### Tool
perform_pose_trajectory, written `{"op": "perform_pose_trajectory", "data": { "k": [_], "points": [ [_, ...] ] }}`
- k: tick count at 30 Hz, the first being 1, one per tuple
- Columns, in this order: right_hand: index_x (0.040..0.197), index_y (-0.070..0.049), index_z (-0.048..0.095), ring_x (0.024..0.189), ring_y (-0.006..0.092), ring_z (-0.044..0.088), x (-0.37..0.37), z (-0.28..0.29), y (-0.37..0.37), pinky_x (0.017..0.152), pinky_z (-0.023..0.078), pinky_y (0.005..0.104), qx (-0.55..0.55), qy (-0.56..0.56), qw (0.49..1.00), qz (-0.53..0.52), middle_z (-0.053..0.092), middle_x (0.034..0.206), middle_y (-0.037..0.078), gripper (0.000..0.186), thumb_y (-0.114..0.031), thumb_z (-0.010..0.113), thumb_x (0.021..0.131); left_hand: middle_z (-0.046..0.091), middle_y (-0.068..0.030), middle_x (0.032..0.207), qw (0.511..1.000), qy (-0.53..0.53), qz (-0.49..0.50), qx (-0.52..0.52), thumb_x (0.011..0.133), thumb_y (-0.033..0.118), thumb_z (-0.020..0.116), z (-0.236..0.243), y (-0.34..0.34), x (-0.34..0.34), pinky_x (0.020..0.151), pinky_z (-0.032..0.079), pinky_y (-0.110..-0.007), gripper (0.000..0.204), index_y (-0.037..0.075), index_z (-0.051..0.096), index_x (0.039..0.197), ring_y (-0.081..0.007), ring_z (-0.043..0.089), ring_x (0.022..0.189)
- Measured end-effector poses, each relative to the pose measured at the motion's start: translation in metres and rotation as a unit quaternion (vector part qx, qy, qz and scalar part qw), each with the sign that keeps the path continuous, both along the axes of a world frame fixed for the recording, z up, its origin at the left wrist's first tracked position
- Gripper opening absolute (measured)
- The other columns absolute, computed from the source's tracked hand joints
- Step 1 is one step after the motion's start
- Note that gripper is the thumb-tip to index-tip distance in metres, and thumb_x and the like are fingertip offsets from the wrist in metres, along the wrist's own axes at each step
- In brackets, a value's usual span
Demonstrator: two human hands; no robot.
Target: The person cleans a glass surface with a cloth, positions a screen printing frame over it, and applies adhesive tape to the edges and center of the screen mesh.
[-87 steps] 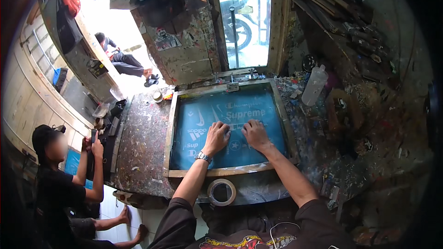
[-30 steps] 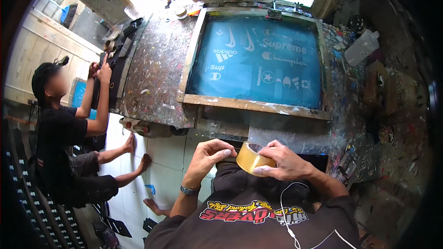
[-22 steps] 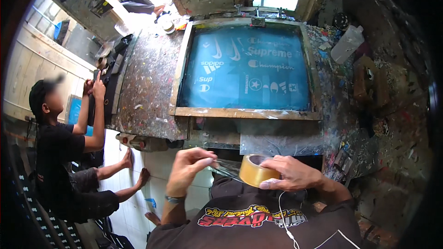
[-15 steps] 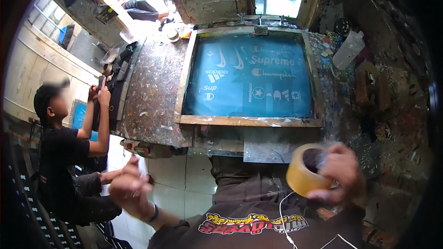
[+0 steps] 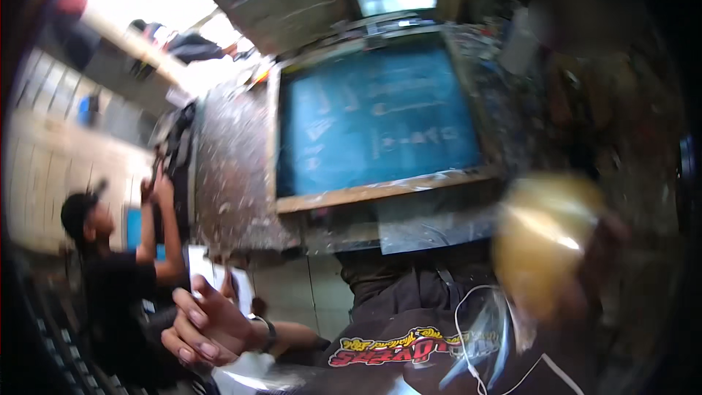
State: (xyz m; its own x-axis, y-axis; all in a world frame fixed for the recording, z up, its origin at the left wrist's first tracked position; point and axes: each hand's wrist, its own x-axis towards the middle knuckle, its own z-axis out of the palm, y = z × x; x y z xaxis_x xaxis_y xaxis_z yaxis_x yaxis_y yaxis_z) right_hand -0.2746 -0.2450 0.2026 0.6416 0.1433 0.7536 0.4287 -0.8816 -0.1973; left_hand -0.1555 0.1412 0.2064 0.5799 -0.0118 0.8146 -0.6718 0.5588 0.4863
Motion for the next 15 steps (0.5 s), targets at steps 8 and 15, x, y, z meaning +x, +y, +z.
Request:
{"op": "perform_pose_trajectory", "data": {
  "k": [8,15],
  "points": [
    [0.106,0.002,0.065,0.096,0.0186,0.06,-0.027,-0.148,-0.035,0.085,0.045,0.0335,0.689,-0.021,0.681,-0.249,0.066,0.1,0.008,0.044,-0.041,0.063,0.095,0.071,-0.0015,0.093,0.931,0.162,-0.321,0.059,0.092,0.014,0.068,-0.056,-0.079,0.032,0.111,0.031,-0.055,0.019,0.013,0.058,0.108,-0.0256,0.059,0.1],
    [0.105,0.0,0.065,0.083,0.0412,0.066,-0.131,-0.174,-0.185,0.08,0.048,0.0527,0.051,0.19,0.688,-0.698,0.068,0.083,0.023,0.033,-0.031,0.063,0.093,0.071,-0.0046,0.094,0.925,0.163,-0.34,0.043,0.093,0.011,0.068,-0.054,-0.133,0.035,0.11,0.035,-0.063,0.033,0.012,0.044,0.116,-0.0343,0.063,0.114]
  ]
}}
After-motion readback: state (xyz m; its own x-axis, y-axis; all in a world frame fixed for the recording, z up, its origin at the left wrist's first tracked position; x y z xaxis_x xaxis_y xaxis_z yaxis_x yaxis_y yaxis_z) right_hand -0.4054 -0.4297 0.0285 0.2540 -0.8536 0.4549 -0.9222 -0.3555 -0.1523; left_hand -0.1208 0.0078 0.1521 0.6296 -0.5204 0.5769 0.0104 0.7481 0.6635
